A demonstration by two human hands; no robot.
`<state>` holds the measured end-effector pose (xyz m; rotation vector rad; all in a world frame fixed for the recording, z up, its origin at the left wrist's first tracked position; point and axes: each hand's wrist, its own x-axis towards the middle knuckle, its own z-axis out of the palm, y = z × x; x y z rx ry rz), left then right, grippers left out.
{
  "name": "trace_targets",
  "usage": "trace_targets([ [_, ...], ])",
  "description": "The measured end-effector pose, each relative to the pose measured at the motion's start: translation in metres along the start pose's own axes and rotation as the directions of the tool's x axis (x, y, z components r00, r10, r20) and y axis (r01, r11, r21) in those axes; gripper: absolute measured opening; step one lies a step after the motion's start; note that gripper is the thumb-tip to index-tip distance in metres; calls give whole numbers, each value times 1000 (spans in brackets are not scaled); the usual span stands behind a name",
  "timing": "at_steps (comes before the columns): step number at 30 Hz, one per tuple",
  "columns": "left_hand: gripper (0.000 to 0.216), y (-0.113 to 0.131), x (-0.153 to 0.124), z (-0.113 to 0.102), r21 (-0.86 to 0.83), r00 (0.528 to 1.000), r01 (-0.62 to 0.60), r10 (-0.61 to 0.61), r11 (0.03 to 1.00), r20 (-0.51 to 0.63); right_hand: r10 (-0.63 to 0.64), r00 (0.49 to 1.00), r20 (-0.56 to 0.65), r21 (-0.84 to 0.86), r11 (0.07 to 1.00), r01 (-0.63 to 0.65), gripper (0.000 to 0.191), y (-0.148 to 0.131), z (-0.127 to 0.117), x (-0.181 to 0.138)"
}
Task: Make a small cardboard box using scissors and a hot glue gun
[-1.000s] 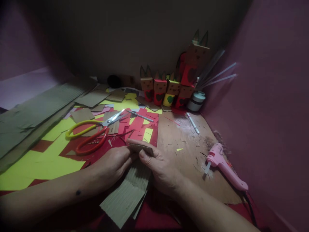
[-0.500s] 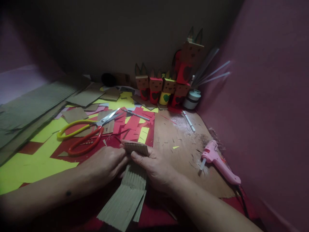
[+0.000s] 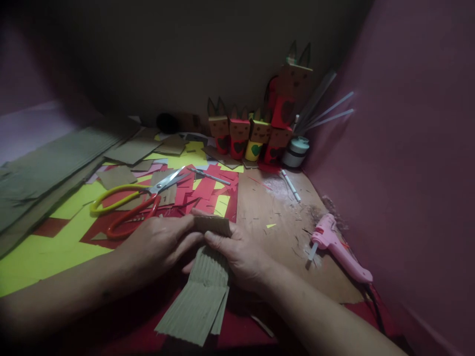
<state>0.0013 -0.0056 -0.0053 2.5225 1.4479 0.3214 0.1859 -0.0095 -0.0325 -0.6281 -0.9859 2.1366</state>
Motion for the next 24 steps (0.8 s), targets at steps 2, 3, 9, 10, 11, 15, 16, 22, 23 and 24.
trace_targets([
  [2, 26, -3, 0, 0, -79, 994, -49, 41, 996, -98, -1, 1000, -17, 0, 1000, 1, 71, -1, -1, -1],
  [3, 25, -3, 0, -1, -113, 990, -73, 58, 991, -131, -3, 1000, -31, 0, 1000, 3, 73, -1, -2, -1],
  [9, 21, 2, 4, -7, -450, 996, -9, -32, 893, -85, 11, 998, -69, 17, 1000, -10, 88, -1, -4, -1],
  [10, 21, 3, 4, -8, -560, 998, 35, -58, 828, -24, 12, 998, -68, 12, 1000, -11, 89, 0, -4, -2],
  [11, 20, 5, 4, -8, -665, 997, 81, -70, 742, 42, 17, 998, -64, 2, 1000, -17, 90, 0, -5, -2],
  [15, 19, 10, 4, -9, -873, 977, 206, -50, 442, 206, 59, 998, -29, -17, 998, -60, 99, 0, -5, -2],
  [16, 19, 10, 4, -9, -879, 977, 207, -54, 429, 204, 66, 997, -30, -10, 998, -66, 100, 0, -4, -1],
  [22, 24, 8, 5, -14, -763, 987, 154, -129, 628, 93, 80, 997, 20, 31, 996, -81, 62, -2, -2, 1],
  [23, 25, 7, 5, -15, -732, 988, 145, -137, 666, 72, 90, 995, 32, 36, 995, -92, 56, -2, -2, 1],
  [24, 25, 6, 6, -16, -708, 989, 136, -138, 693, 54, 101, 994, 43, 41, 994, -102, 52, -3, -2, 0],
])
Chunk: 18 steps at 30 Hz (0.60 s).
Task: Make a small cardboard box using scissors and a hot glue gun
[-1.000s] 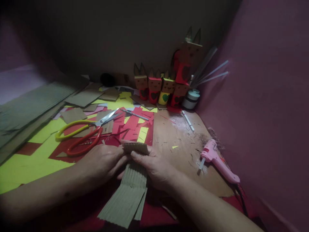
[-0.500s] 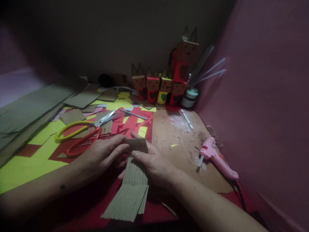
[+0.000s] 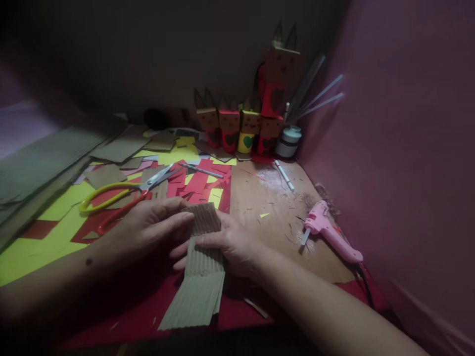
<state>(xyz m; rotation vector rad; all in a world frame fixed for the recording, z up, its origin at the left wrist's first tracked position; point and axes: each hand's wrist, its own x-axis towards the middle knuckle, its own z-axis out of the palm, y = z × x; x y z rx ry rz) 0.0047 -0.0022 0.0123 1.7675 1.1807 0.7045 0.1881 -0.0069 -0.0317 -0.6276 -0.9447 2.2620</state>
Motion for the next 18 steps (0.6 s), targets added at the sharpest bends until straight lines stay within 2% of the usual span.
trace_targets([
  [5, 27, 0, 2, -3, 11, 999, -1, 2, 1000, -36, 13, 999, 39, 2, 1000, -13, 50, -1, 0, -2],
  [8, 26, 3, 4, -8, 80, 997, -4, 10, 997, -82, 16, 999, 27, 41, 999, -17, 51, -3, 2, -2],
  [12, 25, 4, 8, -14, 125, 988, 28, -9, 992, -152, 93, 995, 23, 36, 995, -94, 42, -4, 3, -4],
  [18, 26, 0, 12, -13, 136, 985, 27, -4, 990, -171, 120, 993, 3, 0, 993, -120, 33, -7, 4, -7],
])
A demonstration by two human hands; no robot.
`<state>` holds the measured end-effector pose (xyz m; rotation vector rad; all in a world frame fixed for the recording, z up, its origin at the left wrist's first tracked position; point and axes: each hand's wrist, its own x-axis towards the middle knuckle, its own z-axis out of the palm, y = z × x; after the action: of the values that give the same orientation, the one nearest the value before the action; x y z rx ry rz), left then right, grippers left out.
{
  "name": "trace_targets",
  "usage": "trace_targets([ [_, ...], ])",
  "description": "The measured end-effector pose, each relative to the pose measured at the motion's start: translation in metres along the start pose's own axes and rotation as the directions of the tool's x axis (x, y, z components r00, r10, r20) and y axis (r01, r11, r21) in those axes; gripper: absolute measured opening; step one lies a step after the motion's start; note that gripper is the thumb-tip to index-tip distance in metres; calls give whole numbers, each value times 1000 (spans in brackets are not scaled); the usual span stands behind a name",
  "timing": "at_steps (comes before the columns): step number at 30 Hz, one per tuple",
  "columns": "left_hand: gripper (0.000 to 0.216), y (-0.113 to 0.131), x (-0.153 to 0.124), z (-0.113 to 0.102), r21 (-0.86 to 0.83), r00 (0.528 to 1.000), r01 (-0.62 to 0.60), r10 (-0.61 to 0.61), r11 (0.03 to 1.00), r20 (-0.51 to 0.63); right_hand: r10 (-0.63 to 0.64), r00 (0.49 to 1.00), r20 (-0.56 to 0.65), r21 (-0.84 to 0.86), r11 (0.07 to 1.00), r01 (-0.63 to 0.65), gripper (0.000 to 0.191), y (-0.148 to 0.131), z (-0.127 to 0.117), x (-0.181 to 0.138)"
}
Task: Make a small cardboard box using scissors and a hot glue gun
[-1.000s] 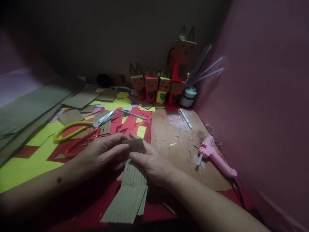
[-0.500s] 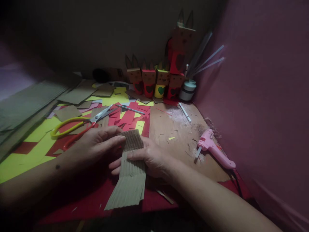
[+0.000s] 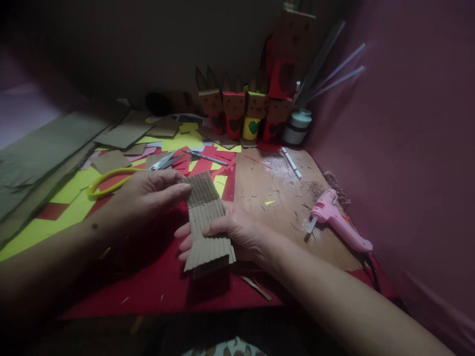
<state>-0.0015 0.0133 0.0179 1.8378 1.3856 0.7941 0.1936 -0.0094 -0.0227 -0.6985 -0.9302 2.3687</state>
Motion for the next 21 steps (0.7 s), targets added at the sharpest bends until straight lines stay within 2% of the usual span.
trace_targets([
  [7, 25, 3, 0, 0, 54, 1000, -17, 18, 998, -17, 11, 1000, 13, 31, 999, -12, 34, -2, -3, 2],
  [11, 26, 4, 0, -2, 85, 999, -35, 37, 996, -21, 85, 995, 47, 18, 996, -86, 37, -1, -6, 3],
  [15, 27, 1, 0, -2, 102, 999, -26, 29, 994, -28, 35, 999, 40, 38, 999, -37, 37, 1, -7, 4],
  [17, 26, 1, 1, -2, 56, 1000, -14, 15, 998, -14, -2, 999, 39, 45, 999, 0, 38, 1, -7, 5],
  [21, 21, 2, 2, -2, -139, 998, 57, -54, 989, 21, 8, 998, 55, 28, 1000, -9, 36, 1, -7, 4],
])
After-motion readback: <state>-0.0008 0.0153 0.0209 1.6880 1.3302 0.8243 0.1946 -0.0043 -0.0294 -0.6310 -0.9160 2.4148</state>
